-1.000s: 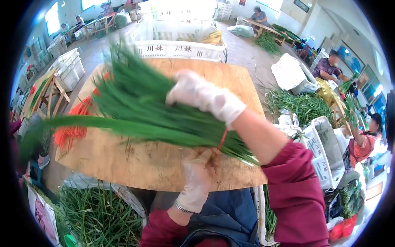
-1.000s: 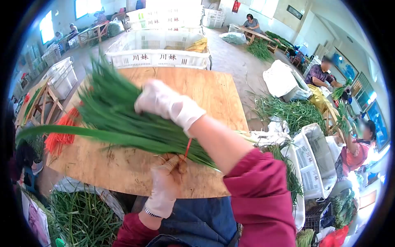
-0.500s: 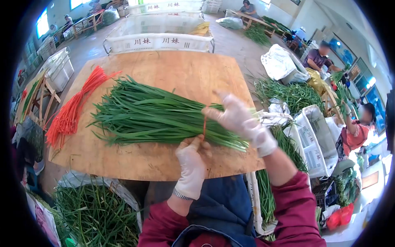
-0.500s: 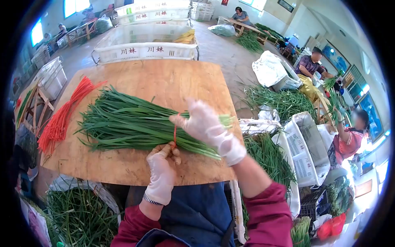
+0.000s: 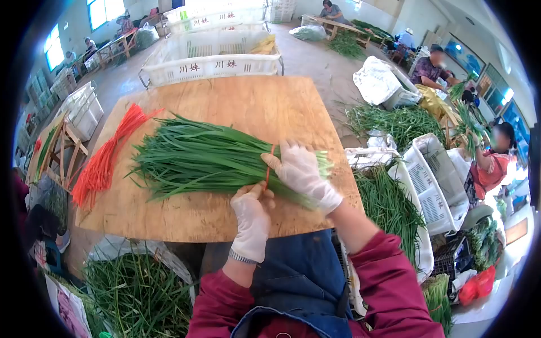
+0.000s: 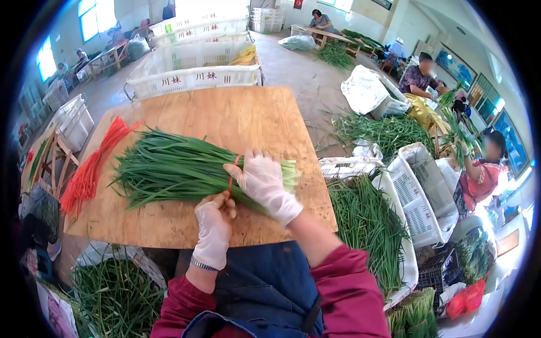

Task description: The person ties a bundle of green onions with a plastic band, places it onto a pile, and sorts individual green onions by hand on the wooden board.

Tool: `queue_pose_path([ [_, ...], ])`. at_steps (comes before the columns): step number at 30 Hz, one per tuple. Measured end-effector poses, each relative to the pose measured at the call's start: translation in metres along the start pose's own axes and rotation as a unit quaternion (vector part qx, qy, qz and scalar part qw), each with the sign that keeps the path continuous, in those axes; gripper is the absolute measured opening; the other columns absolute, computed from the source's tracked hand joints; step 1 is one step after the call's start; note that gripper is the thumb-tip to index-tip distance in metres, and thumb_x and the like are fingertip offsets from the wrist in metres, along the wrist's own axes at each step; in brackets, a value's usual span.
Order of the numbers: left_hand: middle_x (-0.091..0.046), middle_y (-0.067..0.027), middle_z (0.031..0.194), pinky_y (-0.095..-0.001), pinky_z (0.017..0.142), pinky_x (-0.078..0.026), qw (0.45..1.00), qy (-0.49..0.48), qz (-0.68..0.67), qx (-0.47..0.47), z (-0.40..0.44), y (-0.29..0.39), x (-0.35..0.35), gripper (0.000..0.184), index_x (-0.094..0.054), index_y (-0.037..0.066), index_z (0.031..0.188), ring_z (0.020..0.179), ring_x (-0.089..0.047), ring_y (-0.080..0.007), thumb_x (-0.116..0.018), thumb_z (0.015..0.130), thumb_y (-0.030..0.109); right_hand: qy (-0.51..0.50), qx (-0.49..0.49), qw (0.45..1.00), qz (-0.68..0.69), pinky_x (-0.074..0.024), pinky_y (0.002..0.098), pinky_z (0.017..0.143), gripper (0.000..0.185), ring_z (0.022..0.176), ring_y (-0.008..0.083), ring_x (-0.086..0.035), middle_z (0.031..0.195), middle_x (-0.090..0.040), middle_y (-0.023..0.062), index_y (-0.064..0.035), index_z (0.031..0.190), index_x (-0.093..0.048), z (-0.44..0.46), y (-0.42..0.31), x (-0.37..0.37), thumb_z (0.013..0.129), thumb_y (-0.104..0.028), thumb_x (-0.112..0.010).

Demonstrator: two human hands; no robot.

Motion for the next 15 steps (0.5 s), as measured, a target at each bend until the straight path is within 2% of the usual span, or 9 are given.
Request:
queue_pose_path([
  [1, -0.057, -0.0080, 0.065, -0.0254, 0.040, -0.037, 1.000, 0.007, 0.008, 0.000, 0.001, 0.002, -0.001, 0.009, -0.058, -0.002, 0.083, 0.048, -0.051, -0.0151, -0.054, 0.087, 0.005, 0.097, -0.065, 0.993, 0.000, -0.0452, 0.0431, 0.075, 0.048, 0.091, 0.0344, -0.058, 0.101, -0.059, 0.0225, 0.0030, 0.107, -0.054, -0.005, -0.006, 0.008, 0.085, -0.040, -0.050],
  [2, -0.057, -0.0079, 0.065, -0.0254, 0.040, -0.037, 1.000, 0.021, 0.015, 0.000, 0.000, 0.003, 0.003, 0.009, -0.058, -0.002, 0.082, 0.048, -0.051, -0.0149, -0.054, 0.087, 0.005, 0.030, -0.082, 0.991, 0.106, -0.0428, 0.0437, 0.081, 0.050, 0.096, 0.0343, -0.056, 0.105, -0.057, 0.0229, 0.0034, 0.110, -0.052, 0.002, 0.001, 0.004, 0.083, -0.039, -0.052],
  [4, -0.057, -0.0074, 0.064, -0.0247, 0.040, -0.036, 1.000, 0.018, 0.021, 0.012, -0.001, 0.003, 0.007, 0.009, -0.058, -0.002, 0.082, 0.047, -0.050, -0.0143, -0.055, 0.086, 0.005, -0.101, -0.139, 0.935, 0.311, -0.0379, 0.0450, 0.092, 0.056, 0.107, 0.0341, -0.052, 0.114, -0.054, 0.0238, 0.0042, 0.116, -0.049, 0.002, 0.007, 0.023, 0.079, -0.037, -0.056],
  [7, -0.056, -0.0068, 0.062, -0.0240, 0.038, -0.034, 0.999, 0.020, 0.024, 0.019, 0.002, 0.008, -0.003, 0.008, -0.058, -0.001, 0.081, 0.045, -0.048, -0.0132, -0.056, 0.085, 0.005, -0.035, -0.022, 0.990, 0.133, -0.0272, 0.0475, 0.103, 0.070, 0.120, 0.0327, -0.043, 0.125, -0.047, 0.0252, 0.0055, 0.124, -0.043, 0.000, -0.014, 0.066, 0.075, -0.042, -0.060],
  [8, -0.055, -0.0066, 0.061, -0.0238, 0.038, -0.033, 0.999, 0.028, 0.028, 0.023, 0.001, 0.009, -0.002, 0.008, -0.058, -0.001, 0.080, 0.044, -0.047, -0.0128, -0.057, 0.085, 0.005, -0.079, 0.010, 0.996, 0.036, -0.0268, 0.0477, 0.104, 0.083, 0.124, 0.0333, -0.039, 0.130, -0.042, 0.0240, 0.0051, 0.129, -0.036, -0.001, -0.020, 0.058, 0.068, -0.043, -0.065],
  [11, -0.054, -0.0056, 0.058, -0.0235, 0.035, -0.031, 0.999, 0.014, 0.038, 0.018, 0.003, 0.010, -0.002, 0.008, -0.057, -0.001, 0.078, 0.041, -0.044, -0.0115, -0.057, 0.084, 0.005, -0.142, 0.004, 0.989, -0.037, -0.0253, 0.0467, 0.105, 0.091, 0.126, 0.0351, -0.035, 0.133, -0.038, 0.0239, 0.0047, 0.132, -0.032, -0.013, -0.030, 0.025, 0.063, -0.043, -0.068],
  [12, -0.053, -0.0052, 0.057, -0.0234, 0.035, -0.030, 0.999, 0.010, 0.039, 0.019, 0.003, 0.010, -0.003, 0.008, -0.057, -0.001, 0.078, 0.040, -0.043, -0.0112, -0.057, 0.084, 0.005, -0.073, 0.017, 0.995, -0.072, -0.0265, 0.0487, 0.103, 0.094, 0.125, 0.0360, -0.036, 0.131, -0.040, 0.0210, 0.0021, 0.132, -0.033, -0.014, -0.036, 0.022, 0.058, -0.042, -0.071],
  [15, -0.051, -0.0041, 0.058, -0.0232, 0.034, -0.028, 0.999, 0.011, 0.043, 0.023, 0.003, 0.010, -0.002, 0.008, -0.056, -0.002, 0.079, 0.041, -0.042, -0.0103, -0.056, 0.084, 0.004, -0.033, -0.006, 0.999, -0.033, -0.0280, 0.0495, 0.101, 0.093, 0.123, 0.0355, -0.037, 0.129, -0.041, 0.0192, 0.0005, 0.130, -0.034, -0.019, -0.028, 0.013, 0.057, -0.041, -0.073],
])
Point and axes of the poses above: each hand's wrist, its own z-axis towards the middle knuckle, its own x-axis out of the back of the hand, y = z × x, the point moved 6 cm from there along z, towards the middle knuckle
